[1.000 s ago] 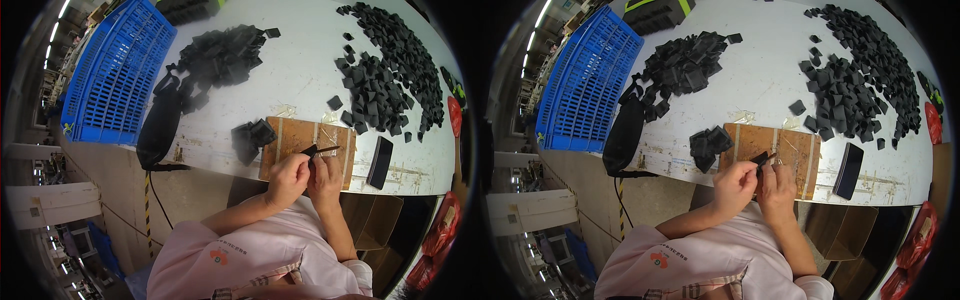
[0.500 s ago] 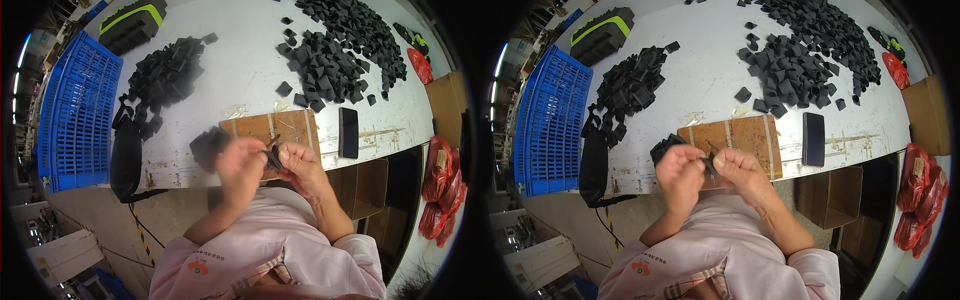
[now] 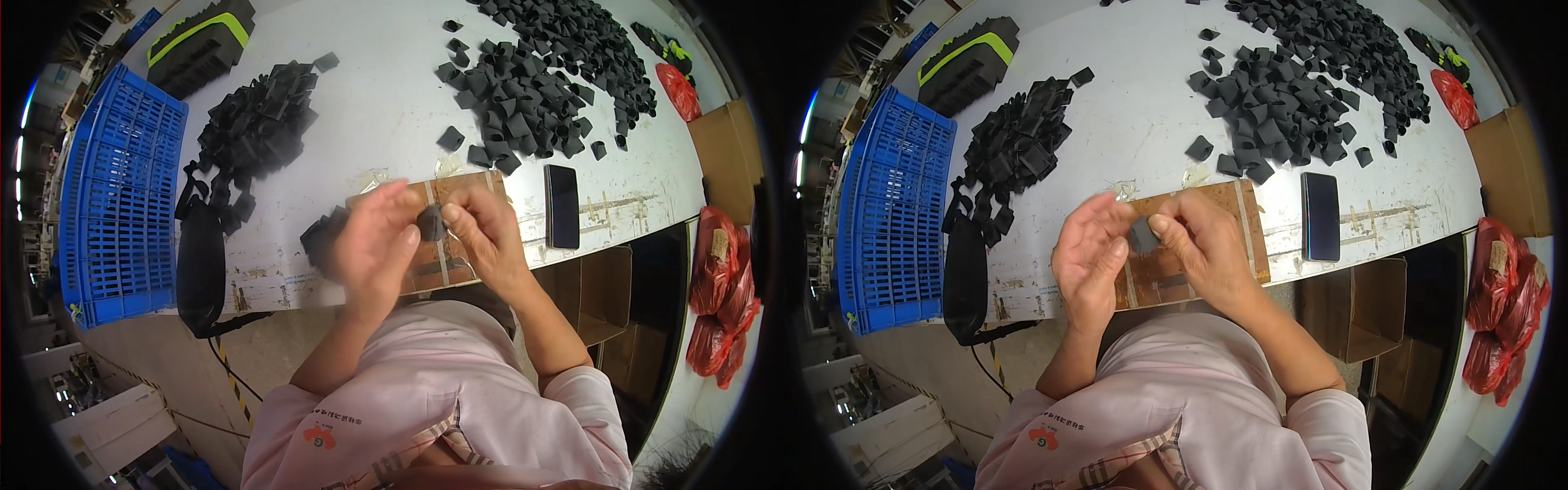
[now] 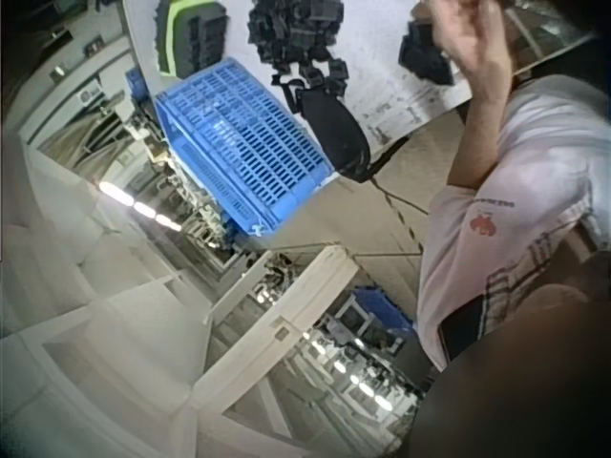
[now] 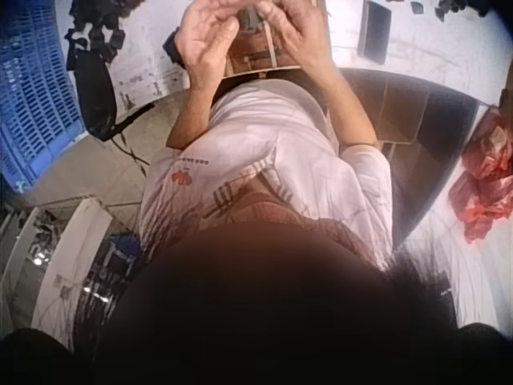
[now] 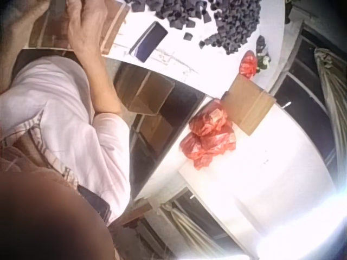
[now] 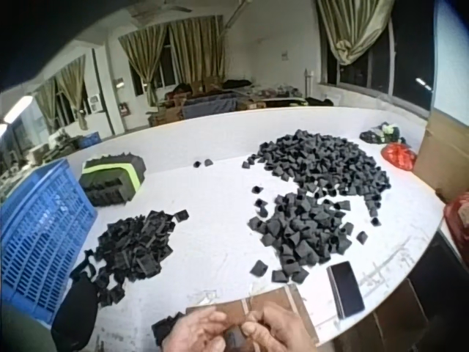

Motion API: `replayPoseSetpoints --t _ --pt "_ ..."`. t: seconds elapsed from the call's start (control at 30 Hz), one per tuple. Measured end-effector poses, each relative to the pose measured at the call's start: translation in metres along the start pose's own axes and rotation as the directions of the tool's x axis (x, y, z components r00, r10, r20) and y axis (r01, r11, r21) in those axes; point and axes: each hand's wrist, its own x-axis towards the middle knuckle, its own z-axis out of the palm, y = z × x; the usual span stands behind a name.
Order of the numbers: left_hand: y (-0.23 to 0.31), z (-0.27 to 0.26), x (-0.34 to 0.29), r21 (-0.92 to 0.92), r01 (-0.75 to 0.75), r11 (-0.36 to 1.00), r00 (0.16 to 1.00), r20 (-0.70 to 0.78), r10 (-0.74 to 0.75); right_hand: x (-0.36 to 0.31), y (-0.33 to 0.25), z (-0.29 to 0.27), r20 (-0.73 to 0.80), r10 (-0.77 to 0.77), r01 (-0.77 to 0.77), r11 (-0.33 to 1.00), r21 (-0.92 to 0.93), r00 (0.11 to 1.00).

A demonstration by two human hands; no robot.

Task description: The person is deburring small black rectangular parts by rubbing them against a fixed abrasive block on a workbench.

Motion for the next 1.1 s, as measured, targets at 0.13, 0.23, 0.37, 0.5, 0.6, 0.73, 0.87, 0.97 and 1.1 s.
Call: replayPoseSetpoints --t 0.13,0.23,0.37,0.5,0.6,0.73,0.87,0.97,1.1 --pt "0.009 0.001 0.017 0.451 -0.451 0.771 0.893 0.207 0.401 -0.012 -0.009 0.004 -0.209 -0.487 0.390 0.841 -0.375 0.848" --pt "0.008 0.006 0.013 0.396 -0.467 0.790 0.883 0.246 0.399 -0.016 -0.015 0.008 -0.144 -0.541 0.433 0.783 -0.447 0.829" --pt "0.002 0.003 0.004 0.066 -0.200 0.978 0.976 -0.081 0.205 -0.014 -0.020 0.012 -0.182 -0.475 0.422 0.866 -0.268 0.861" --pt "-0.002 -0.001 0.000 -0.379 -0.081 0.922 0.997 -0.024 0.078 -0.011 -0.023 0.015 -0.212 -0.479 0.425 0.869 -0.255 0.852" --pt "-0.006 -0.002 -0.002 -0.475 -0.009 0.880 1.000 -0.023 -0.002 -0.008 -0.020 0.014 -0.203 -0.581 0.470 0.781 -0.412 0.788" --pt "-0.009 -0.001 -0.005 -0.364 -0.034 0.931 0.999 -0.040 0.021 -0.004 0.000 0.018 -0.231 -0.687 0.539 0.699 -0.470 0.689" --pt "-0.008 0.002 -0.003 -0.392 0.017 0.920 0.998 -0.051 -0.041 -0.003 0.002 0.017 -0.232 -0.660 0.529 0.727 -0.438 0.714" --pt "-0.003 0.003 -0.002 -0.550 0.080 0.832 0.991 -0.048 -0.127 -0.006 -0.008 0.012 -0.204 -0.358 0.339 0.933 -0.123 0.911" --pt "-0.007 0.004 -0.001 -0.590 0.120 0.798 0.973 -0.090 -0.213 -0.004 -0.011 0.012 -0.150 -0.570 0.476 0.781 -0.404 0.808"
